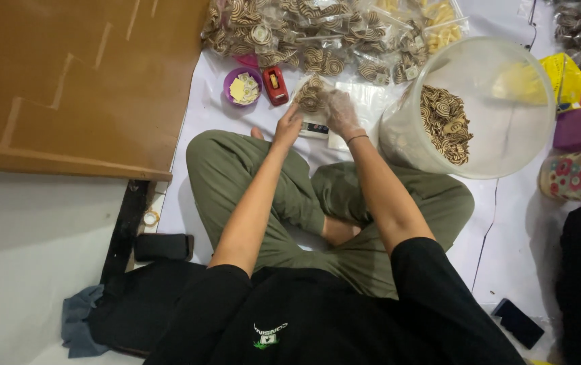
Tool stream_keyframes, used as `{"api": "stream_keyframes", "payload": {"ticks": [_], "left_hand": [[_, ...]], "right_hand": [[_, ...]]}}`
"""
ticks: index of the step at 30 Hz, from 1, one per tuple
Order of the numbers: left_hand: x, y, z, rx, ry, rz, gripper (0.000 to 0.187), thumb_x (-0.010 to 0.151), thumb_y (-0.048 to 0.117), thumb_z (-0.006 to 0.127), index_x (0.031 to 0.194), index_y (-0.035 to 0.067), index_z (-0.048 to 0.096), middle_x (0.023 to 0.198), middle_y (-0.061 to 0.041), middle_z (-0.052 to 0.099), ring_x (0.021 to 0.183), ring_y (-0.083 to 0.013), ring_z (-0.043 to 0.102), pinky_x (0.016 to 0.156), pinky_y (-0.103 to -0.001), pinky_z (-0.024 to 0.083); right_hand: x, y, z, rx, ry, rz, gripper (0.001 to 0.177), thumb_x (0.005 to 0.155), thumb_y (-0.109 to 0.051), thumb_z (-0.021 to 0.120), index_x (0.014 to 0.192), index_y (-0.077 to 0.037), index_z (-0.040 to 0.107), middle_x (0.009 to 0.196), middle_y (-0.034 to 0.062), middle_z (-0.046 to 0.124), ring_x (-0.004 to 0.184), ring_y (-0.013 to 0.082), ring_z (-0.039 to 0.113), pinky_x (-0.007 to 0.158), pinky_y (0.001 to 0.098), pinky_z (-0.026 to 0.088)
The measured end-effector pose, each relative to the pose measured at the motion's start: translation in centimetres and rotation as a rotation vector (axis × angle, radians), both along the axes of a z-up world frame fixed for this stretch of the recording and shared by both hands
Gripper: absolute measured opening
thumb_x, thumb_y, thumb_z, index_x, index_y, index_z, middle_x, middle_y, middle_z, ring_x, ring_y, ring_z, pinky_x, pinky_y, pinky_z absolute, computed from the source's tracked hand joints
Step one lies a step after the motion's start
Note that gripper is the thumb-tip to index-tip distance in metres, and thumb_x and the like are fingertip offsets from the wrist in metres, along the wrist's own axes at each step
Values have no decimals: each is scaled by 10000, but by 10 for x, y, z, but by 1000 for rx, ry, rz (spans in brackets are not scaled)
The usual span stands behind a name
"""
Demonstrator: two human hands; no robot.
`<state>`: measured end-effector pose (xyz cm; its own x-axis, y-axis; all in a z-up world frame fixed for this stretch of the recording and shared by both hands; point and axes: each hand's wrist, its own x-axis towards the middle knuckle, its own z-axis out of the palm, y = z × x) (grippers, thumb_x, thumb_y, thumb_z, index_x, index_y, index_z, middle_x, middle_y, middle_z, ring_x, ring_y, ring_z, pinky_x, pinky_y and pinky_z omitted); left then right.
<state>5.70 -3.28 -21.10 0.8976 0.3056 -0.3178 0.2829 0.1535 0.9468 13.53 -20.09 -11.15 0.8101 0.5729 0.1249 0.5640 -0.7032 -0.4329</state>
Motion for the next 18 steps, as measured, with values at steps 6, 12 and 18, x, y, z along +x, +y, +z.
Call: {"api": "stream_keyframes", "payload": {"ticks": [6,12,18], "left_hand": [[-1,0,5,20,46,0,528,907,203,671,1430,215,603,1298,-203,682,977,-231,769,857,-307,630],[-4,0,20,-3,80,12,532,913,217,675,1439,216,591,1283,-264,670,1013,-290,760,879,-339,618],[-3,0,6,28,58,-8,559,904,200,659,1456,217,576,1104,-169,747,922,-221,781,821,-313,610]], "right_hand": [[10,4,-39,-441,-63,-122,248,877,-195,694,1111,-206,613,1019,111,585,977,341,623,778,481,581],[11,-7,-50,39,-180,-119,240,1024,-261,511,851,-96,532,654,146,568,694,432,659,594,549,522],[-24,-24,38,319,-175,-210,228,889,-38,690,830,-252,739,790,35,680,760,284,719,725,399,581]]}}
